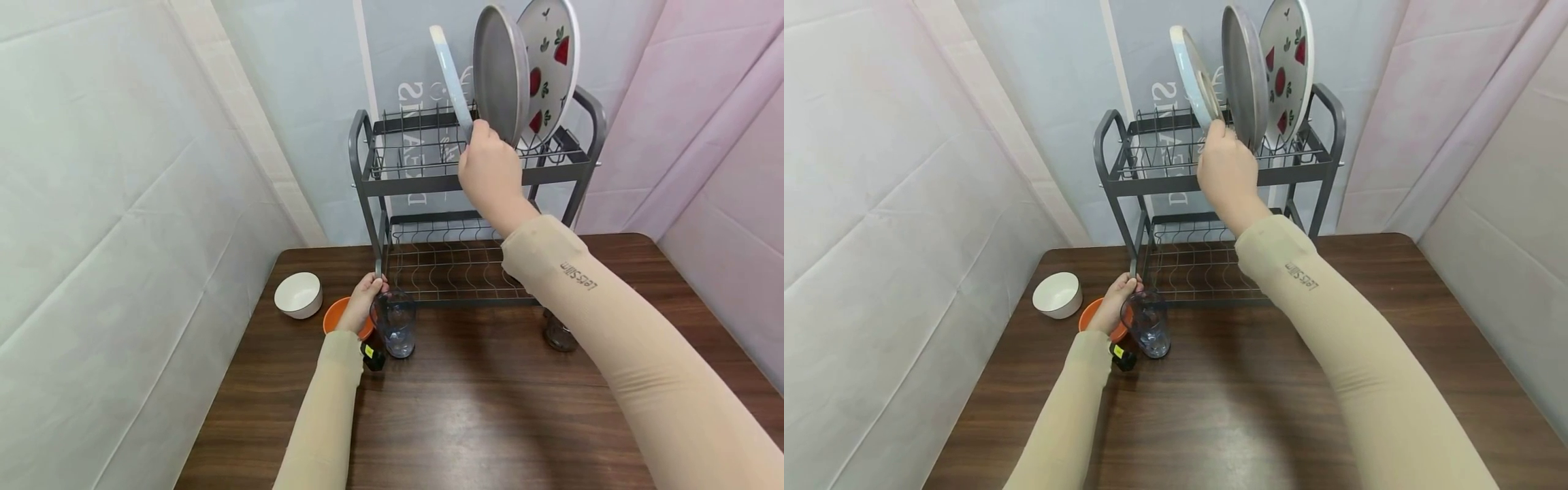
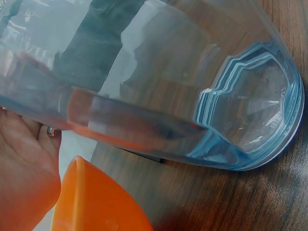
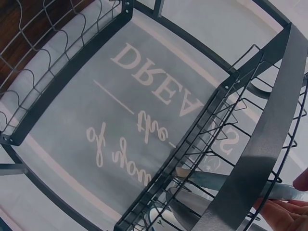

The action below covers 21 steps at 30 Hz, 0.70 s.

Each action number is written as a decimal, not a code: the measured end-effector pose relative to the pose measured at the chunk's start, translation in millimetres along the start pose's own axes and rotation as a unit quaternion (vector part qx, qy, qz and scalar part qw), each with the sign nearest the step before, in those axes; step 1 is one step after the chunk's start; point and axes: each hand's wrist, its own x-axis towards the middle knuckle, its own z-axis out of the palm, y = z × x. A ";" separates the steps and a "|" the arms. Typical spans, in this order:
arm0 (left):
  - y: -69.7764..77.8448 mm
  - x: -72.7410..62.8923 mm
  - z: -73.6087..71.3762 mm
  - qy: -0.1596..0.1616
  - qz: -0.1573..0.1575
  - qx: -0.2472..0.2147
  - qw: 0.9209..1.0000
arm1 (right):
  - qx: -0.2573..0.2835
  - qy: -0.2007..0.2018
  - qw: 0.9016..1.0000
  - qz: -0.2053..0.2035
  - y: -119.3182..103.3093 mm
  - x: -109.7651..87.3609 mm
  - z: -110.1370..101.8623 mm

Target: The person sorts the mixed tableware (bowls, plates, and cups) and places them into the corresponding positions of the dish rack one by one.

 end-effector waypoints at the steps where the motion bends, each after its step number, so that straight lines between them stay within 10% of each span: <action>1: 0.0 0.0 0.1 0.000 0.001 0.001 1.000 | -0.002 0.001 1.000 -0.003 0.4 -2.0 0.0; 21: 1.7 -2.0 0.1 -0.006 -0.008 -0.012 1.000 | 0.041 0.027 0.998 -0.047 -0.8 -36.8 -3.2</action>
